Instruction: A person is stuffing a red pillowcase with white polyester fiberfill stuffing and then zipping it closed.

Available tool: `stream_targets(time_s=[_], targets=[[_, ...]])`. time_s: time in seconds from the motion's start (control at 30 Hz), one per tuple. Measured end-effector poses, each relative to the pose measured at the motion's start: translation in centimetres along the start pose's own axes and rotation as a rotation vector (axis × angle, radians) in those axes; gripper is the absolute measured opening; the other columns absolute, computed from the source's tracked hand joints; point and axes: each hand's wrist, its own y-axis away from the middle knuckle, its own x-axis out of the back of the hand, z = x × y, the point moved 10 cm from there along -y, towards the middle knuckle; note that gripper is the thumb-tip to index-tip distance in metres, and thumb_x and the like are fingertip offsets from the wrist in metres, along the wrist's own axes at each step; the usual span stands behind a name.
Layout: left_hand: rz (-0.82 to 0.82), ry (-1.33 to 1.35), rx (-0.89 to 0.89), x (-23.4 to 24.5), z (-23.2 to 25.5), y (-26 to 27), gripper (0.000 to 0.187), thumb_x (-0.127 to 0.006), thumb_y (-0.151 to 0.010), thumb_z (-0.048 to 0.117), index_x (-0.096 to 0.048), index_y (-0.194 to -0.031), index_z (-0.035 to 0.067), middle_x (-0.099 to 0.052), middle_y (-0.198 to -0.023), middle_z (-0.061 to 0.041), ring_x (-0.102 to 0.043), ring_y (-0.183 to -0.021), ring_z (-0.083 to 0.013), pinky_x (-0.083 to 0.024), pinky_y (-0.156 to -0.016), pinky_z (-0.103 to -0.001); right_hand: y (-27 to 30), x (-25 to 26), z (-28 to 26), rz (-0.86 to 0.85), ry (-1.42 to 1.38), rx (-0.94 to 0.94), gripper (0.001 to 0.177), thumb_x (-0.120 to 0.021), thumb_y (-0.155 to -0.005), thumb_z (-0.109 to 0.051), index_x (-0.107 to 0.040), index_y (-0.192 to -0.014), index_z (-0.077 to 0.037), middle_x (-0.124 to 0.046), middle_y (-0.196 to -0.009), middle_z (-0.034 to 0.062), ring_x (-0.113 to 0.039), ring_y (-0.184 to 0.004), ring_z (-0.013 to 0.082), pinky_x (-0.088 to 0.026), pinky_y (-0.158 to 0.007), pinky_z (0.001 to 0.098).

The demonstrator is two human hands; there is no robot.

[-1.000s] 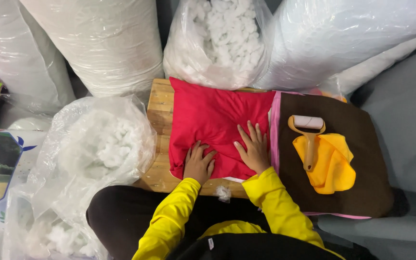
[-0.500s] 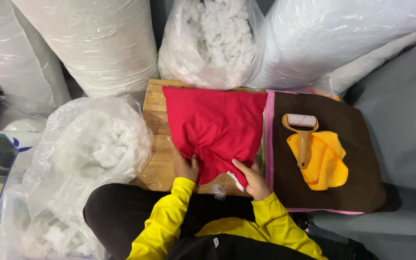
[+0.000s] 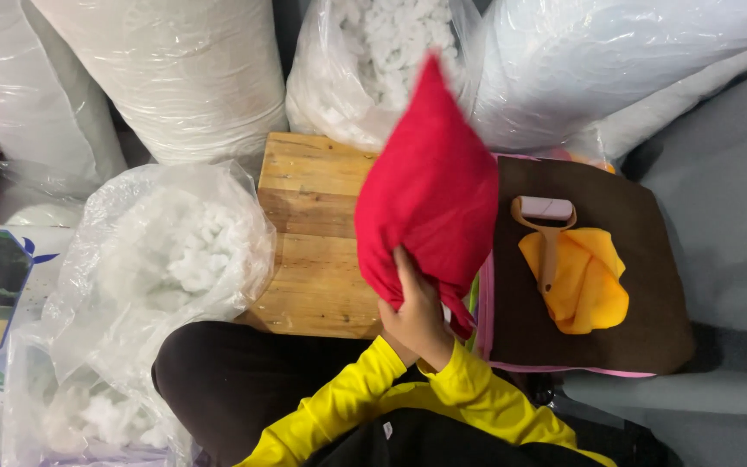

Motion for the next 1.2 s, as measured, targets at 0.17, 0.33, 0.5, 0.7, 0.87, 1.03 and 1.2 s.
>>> stream_targets(time_s=[0.17, 0.33, 0.5, 0.7, 0.87, 1.03, 1.2], targets=[[-0.356, -0.527, 0.025, -4.2, -7.4, 4.6, 0.048, -0.062, -0.095, 0.04, -0.063, -0.133, 0.012, -0.072, -0.122, -0.01, -0.063, -0.121, -0.0315, -0.041, -0.11, -0.05, 2.2, -11.2, 5.0, -0.78, -0.069, -0.165, 0.085, -0.068, -0.084, -0.013, -0.036, -0.162, -0.029, -0.063, -0.113, 0.019, -0.066, -0.105, 0.0429, -0.054, -0.087, 0.0513], [0.042, -0.26, -0.434, 5.6, 7.3, 4.7, 0.02, -0.066, -0.097, 0.028, -0.072, -0.103, 0.009, -0.074, -0.096, -0.017, -0.066, -0.076, -0.0379, -0.053, -0.07, -0.046, 0.4, -6.5, -0.1, -0.776, -0.306, -0.061, 0.05, -0.059, -0.097, -0.012, -0.051, -0.146, -0.006, -0.061, -0.141, 0.017, -0.061, -0.125, 0.0268, -0.049, -0.101, 0.0332], [0.471, -0.656, -0.395, 8.5, 4.4, 1.2, 0.07, -0.065, -0.085, 0.068, -0.062, -0.143, 0.029, -0.061, -0.141, -0.002, -0.055, -0.124, -0.029, -0.038, -0.099, -0.047, -8.9, 3.4, -2.0, -0.132, -0.113, 0.183, 0.04, -0.065, -0.096, -0.01, -0.068, -0.136, -0.008, -0.07, -0.122, 0.0144, -0.066, -0.116, 0.0352, -0.051, -0.098, 0.0462], [-0.107, -0.884, -0.143, 2.4, -5.8, -2.1, 0.091, -0.049, -0.081, 0.081, -0.033, -0.159, 0.039, -0.016, -0.174, -0.006, -0.009, -0.157, -0.0463, -0.009, -0.115, -0.077, -9.2, -3.7, 6.8, -0.141, 0.404, 0.123, 0.067, -0.065, -0.096, -0.044, -0.047, -0.157, -0.023, -0.03, -0.164, 0.0228, -0.024, -0.147, 0.0566, -0.028, -0.108, 0.0757], [-0.198, -0.862, -0.081, 2.3, -6.2, -2.1, 0.079, -0.046, -0.086, 0.079, -0.043, -0.154, 0.04, -0.016, -0.173, -0.005, -0.005, -0.158, -0.0436, -0.008, -0.117, -0.076, -9.5, -7.9, 10.7, -0.331, 0.332, -0.165, 0.063, -0.058, -0.1, -0.052, -0.042, -0.158, -0.034, -0.034, -0.163, 0.0172, -0.024, -0.15, 0.0533, -0.025, -0.105, 0.0837], [-0.269, -0.91, -0.03, -0.2, -10.6, -1.8, 0.08, -0.041, -0.083, 0.078, -0.044, -0.152, 0.038, -0.023, -0.168, -0.005, -0.004, -0.157, -0.0444, -0.004, -0.119, -0.078, -11.1, -8.2, 0.6, -0.047, 0.234, 0.186, 0.063, -0.061, -0.097, -0.044, -0.047, -0.157, -0.025, -0.031, -0.164, 0.0212, -0.018, -0.152, 0.0541, -0.011, -0.112, 0.0767], [-0.266, -0.94, -0.063, -1.9, -13.7, -1.4, 0.096, -0.057, -0.067, 0.073, -0.041, -0.152, 0.031, -0.031, -0.157, -0.013, -0.016, -0.15, -0.0478, -0.003, -0.117, -0.085, -8.5, -17.0, 3.9, -0.438, 0.368, 0.135, 0.068, -0.055, -0.097, -0.06, -0.042, -0.158, -0.034, -0.036, -0.165, 0.0173, -0.024, -0.154, 0.0471, -0.003, -0.111, 0.0833]])
